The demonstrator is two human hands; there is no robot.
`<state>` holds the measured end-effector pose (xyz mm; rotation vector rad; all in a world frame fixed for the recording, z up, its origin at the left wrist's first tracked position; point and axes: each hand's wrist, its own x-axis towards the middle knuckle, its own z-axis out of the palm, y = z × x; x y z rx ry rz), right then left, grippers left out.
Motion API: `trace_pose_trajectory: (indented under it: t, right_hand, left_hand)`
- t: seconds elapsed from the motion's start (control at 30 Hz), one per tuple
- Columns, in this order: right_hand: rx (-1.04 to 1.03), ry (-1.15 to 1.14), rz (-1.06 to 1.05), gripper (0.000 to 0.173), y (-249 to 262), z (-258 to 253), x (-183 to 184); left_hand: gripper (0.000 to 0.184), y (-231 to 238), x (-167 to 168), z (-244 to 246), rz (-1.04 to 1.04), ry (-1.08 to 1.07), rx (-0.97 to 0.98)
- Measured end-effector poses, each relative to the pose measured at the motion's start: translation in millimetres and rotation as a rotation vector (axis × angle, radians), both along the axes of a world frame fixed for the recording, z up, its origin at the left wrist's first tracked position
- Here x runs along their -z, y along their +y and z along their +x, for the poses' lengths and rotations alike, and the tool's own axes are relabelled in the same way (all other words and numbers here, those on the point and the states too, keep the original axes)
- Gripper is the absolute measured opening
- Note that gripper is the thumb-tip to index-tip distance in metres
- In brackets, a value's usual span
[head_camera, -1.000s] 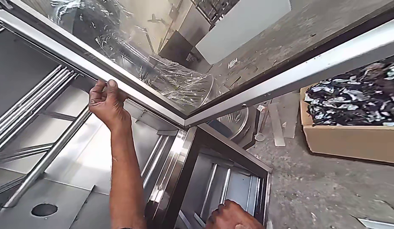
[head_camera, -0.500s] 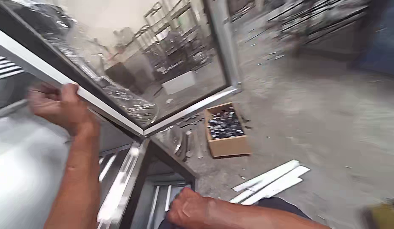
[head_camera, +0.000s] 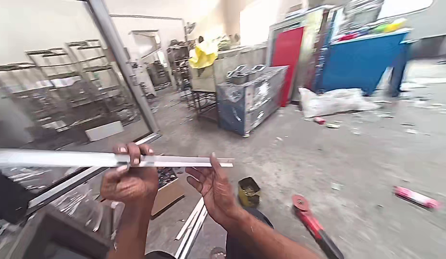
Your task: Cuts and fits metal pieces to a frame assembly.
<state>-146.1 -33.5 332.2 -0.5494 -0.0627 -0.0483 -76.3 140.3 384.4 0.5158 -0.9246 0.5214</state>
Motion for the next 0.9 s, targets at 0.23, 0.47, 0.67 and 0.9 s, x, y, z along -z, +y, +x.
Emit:
trace_pose_trajectory:
  t: [0.23,0.47,0.67,0.9]
  right_hand:
    - [0.208,-0.148,-0.371,0.028,-112,-30,-2]
    - [0.295,-0.214,-0.733,0.024,-188,-9,51]
    - [0.224,-0.083,-0.679,0.027,-218,43,118]
    - [0.527,0.426,-1.299,0.045,-277,7,337]
  left_hand:
    - [0.086,-82,108,-40,0.499,0.776,0.257]
    - [0.034,-118,150,-36,1.020,0.208,-0.619]
    - [0.039,-161,197,52,1.581,0.174,-0.384]
    - [0.028,-187,360,112,1.690,0.581,-0.121]
